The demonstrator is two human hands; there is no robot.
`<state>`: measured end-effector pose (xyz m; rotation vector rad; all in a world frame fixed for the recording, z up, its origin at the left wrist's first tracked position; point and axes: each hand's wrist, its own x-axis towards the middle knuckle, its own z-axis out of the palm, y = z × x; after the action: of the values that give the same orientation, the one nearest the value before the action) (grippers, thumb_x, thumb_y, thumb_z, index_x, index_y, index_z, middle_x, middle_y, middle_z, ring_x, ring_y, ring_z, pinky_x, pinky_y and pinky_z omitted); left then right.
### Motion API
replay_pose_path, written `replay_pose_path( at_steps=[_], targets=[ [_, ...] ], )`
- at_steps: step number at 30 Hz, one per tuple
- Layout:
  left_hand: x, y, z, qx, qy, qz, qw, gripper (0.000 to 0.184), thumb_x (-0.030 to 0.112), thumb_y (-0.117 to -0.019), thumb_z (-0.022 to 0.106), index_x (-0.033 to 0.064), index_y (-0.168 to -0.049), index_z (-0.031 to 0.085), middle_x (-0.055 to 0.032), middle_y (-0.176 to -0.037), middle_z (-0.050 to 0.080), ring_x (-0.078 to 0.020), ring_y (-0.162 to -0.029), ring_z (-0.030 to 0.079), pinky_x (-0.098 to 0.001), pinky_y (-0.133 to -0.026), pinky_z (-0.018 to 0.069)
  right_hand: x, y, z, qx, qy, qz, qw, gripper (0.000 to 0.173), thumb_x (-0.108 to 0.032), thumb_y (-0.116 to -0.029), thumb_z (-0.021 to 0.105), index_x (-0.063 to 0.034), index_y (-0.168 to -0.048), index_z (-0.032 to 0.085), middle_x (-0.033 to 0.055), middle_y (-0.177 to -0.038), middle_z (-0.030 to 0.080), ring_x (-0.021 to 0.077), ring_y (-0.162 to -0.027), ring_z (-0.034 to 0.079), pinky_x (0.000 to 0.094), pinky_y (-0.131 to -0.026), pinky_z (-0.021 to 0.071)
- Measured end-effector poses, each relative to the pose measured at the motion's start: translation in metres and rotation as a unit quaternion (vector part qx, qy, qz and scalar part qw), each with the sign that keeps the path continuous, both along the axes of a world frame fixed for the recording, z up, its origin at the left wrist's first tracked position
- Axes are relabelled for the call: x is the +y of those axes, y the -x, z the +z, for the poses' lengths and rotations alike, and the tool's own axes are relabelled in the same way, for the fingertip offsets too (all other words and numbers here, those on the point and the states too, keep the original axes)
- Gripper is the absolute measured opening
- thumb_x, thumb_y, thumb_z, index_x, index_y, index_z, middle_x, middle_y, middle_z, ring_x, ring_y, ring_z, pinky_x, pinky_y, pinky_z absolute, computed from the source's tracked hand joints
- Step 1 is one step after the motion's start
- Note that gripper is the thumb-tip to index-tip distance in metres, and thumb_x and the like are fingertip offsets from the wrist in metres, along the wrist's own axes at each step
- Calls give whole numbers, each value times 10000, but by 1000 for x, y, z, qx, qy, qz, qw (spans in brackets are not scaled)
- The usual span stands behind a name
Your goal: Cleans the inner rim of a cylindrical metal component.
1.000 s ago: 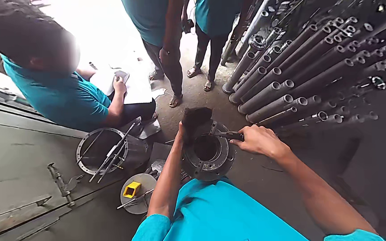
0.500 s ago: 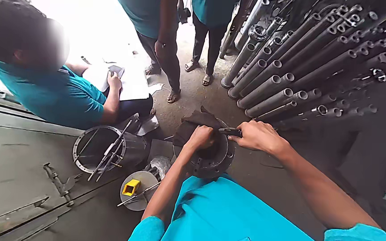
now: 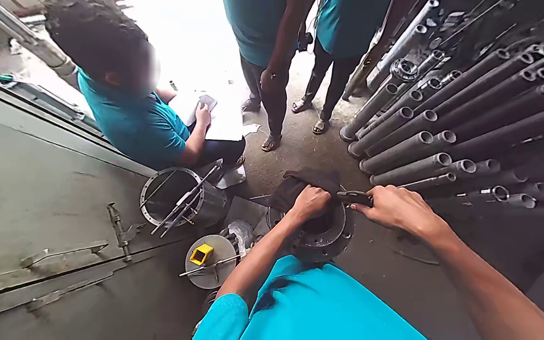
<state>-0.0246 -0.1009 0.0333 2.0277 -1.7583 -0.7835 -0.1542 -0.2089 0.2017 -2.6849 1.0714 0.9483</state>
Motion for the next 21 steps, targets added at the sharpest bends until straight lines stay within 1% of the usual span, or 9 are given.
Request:
replay_pose_path(
  at_steps=[4,7,9,11,13,17,19,20,21],
  targets=[
    [6,4,-13,-34,71,5,997,178,48,-991,585,-12,-882,712,-191,-889,716,-369,-929,704,-549,-877,545,-3,9,-5,-13,14,14,1000,500,-638,-883,652,-142,-851,714,100,-723,664,329,-726,676,548,-591,493],
    [8,5,-16,-56,71,-4,996,173,32,-988,580,-16,-882,708,-196,-887,714,-373,-924,704,-546,-886,546,-5,9,-3,26,-11,10,1000,561,-696,-906,568,-152,-889,703,96,-780,673,318,-783,681,550,-632,501],
    [6,4,-13,-56,47,-10,997,178,34,-994,567,-23,-906,711,-204,-911,720,-379,-955,704,-548,-901,536,-3,7,-4,22,-18,0,1000,574,-697,-911,564,-140,-901,702,104,-800,675,326,-809,683,551,-645,503],
    [6,2,-12,-34,53,-1,998,178,16,-994,561,-43,-938,719,-227,-941,720,-398,-987,698,-556,-941,523,-3,6,-7,6,-17,-6,1000,564,-678,-906,576,-129,-906,706,114,-796,672,336,-801,680,558,-634,497],
    [6,1,-5,-12,30,3,999,209,-2,-1015,519,-75,-993,714,-259,-1003,716,-425,-1052,681,-563,-1002,488,-5,5,-9,1,-20,-8,1000,558,-677,-900,583,-131,-892,702,109,-774,665,331,-780,677,559,-622,492],
    [4,3,4,-4,0,10,1000,239,-2,-1035,483,-98,-1034,702,-283,-1062,706,-442,-1110,661,-564,-1044,460,-9,5,-2,7,-29,0,1000,553,-688,-899,575,-151,-883,706,96,-776,667,321,-788,674,560,-626,482],
    [4,-2,7,14,-20,18,1000,220,2,-1028,512,-116,-1103,682,-305,-1137,687,-456,-1172,634,-567,-1071,441,-13,9,-1,2,-38,-5,999,571,-714,-893,578,-160,-900,716,98,-789,673,326,-811,677,569,-647,490],
    [7,-7,7,52,-17,44,998,216,4,-1005,565,-129,-1146,661,-320,-1183,664,-457,-1207,613,-562,-1085,435,-17,15,2,-13,-46,-20,999,568,-718,-889,587,-165,-908,715,99,-794,675,328,-815,677,573,-656,495],
    [11,-13,2,109,23,91,990,263,-4,-949,643,-129,-1180,648,-313,-1206,656,-433,-1207,615,-551,-1076,458,-23,24,7,-36,-56,-42,997,560,-705,-893,603,-159,-925,719,108,-807,681,337,-822,678,587,-672,500]
  ],
)
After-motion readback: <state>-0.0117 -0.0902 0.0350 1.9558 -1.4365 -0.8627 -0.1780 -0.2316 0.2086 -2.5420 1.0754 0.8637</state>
